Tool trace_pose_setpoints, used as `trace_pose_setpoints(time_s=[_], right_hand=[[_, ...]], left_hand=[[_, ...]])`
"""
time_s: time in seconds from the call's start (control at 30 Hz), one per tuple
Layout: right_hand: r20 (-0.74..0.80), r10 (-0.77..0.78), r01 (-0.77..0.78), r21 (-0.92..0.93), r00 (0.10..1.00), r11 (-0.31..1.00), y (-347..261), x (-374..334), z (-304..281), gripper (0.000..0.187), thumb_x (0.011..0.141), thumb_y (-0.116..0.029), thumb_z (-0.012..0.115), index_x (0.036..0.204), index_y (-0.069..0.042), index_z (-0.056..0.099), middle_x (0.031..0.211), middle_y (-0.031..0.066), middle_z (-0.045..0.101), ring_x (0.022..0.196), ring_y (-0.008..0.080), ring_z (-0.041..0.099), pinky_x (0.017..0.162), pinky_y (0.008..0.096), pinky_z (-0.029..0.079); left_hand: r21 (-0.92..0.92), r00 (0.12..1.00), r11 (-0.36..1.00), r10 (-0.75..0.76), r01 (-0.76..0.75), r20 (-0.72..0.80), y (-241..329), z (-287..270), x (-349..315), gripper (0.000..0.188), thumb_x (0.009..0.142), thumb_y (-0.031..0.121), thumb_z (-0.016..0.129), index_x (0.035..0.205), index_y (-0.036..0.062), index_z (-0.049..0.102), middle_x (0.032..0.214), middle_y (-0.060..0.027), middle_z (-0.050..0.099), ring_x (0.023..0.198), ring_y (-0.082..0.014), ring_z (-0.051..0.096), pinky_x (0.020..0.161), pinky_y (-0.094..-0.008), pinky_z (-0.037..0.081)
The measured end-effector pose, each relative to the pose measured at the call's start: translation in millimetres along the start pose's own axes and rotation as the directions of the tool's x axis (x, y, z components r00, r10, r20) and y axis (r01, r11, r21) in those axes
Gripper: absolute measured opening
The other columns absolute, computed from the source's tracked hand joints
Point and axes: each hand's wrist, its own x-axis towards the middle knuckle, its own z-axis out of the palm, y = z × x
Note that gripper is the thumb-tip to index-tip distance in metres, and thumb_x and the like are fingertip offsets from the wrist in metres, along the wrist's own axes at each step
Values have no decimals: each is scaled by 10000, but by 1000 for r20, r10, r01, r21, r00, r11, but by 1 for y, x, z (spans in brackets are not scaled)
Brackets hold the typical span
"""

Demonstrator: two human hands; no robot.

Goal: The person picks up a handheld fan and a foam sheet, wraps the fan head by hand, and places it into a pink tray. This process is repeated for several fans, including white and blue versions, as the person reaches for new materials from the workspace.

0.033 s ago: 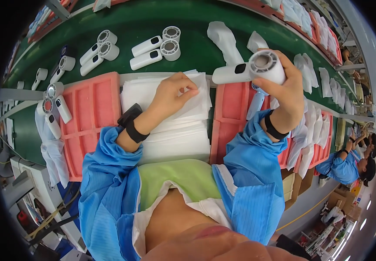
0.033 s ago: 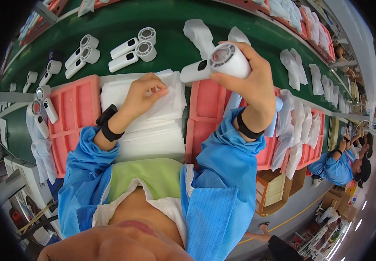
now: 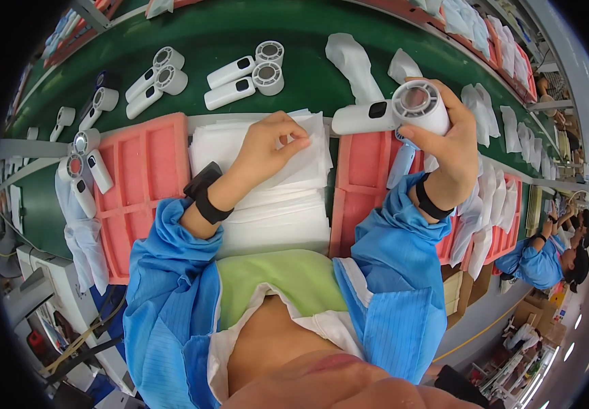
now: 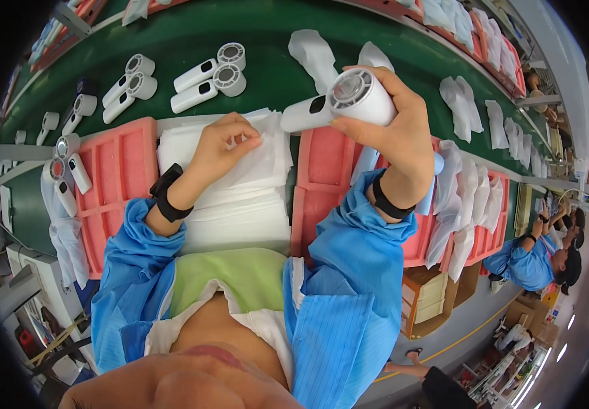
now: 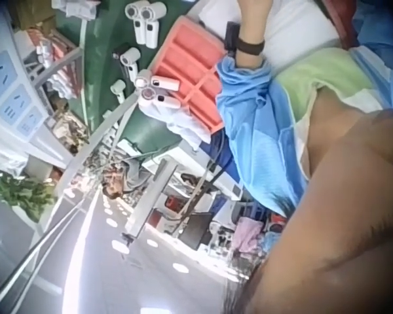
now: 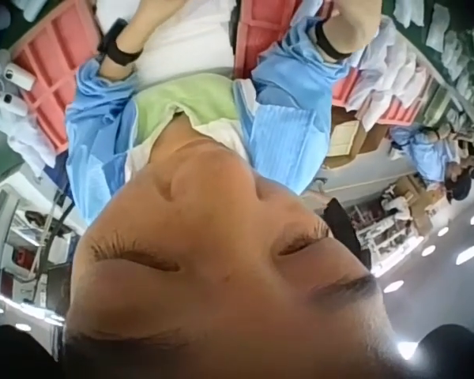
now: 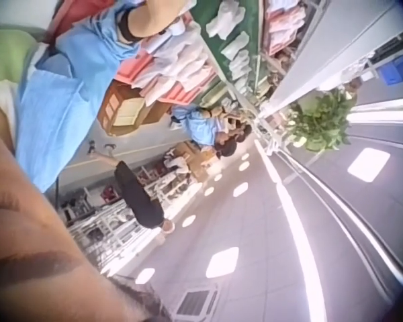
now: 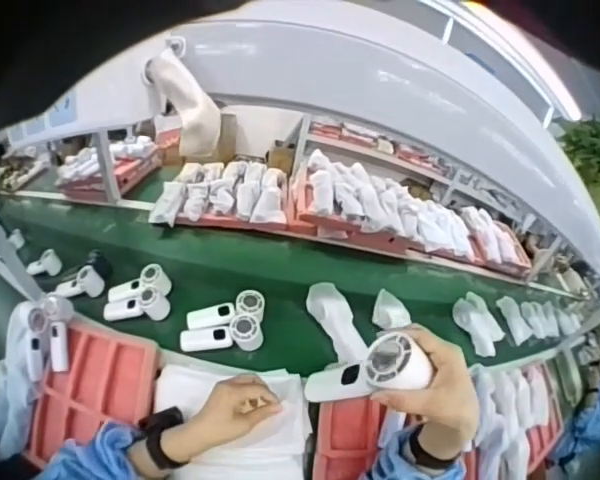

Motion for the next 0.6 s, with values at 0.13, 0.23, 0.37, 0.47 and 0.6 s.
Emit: trace_pose_setpoints(time_s=[0.13,0.23,0.37,0.47,0.6], right_hand=[[84,-68,66,22,994,998,2,4,5,626,618,-139,859,1165,31,607,1024,57,642,936,134,592,871,272,455],[52,-27,26,23,998,999,1,5,9,649,607,-151,867,1167,42,602,1028,53,643,953,137,587,892,277,442],[-34,-69,71,88,997,994,-4,1,15,577,610,-149,870,1108,9,625,970,58,641,890,141,601,812,273,479],[27,-108,106,50,994,993,-1,9,23,586,594,-134,873,1107,5,626,969,54,634,893,141,600,805,275,480],[94,-224,223,28,970,974,2,18,51,592,571,-103,871,1102,-4,628,987,62,627,901,160,609,799,283,488]], left_hand=[[-88,998,994,-67,66,-9,4,-15,3,76,776,63,726,845,38,702,777,-42,595,594,-116,454,535,-260,373],[-65,993,991,-114,115,22,2,-18,3,89,768,44,723,856,35,713,766,-22,598,579,-89,420,519,-234,342],[-127,993,985,-114,115,16,4,-18,1,107,758,35,720,865,38,724,749,-24,611,571,-81,415,512,-233,343],[-117,992,987,-115,108,-53,12,-27,1,100,776,39,716,875,28,723,755,-20,624,570,-73,425,507,-231,351],[-345,947,918,-267,194,-177,26,-38,-3,97,826,61,685,906,12,710,755,-12,633,593,-62,467,535,-218,381]])
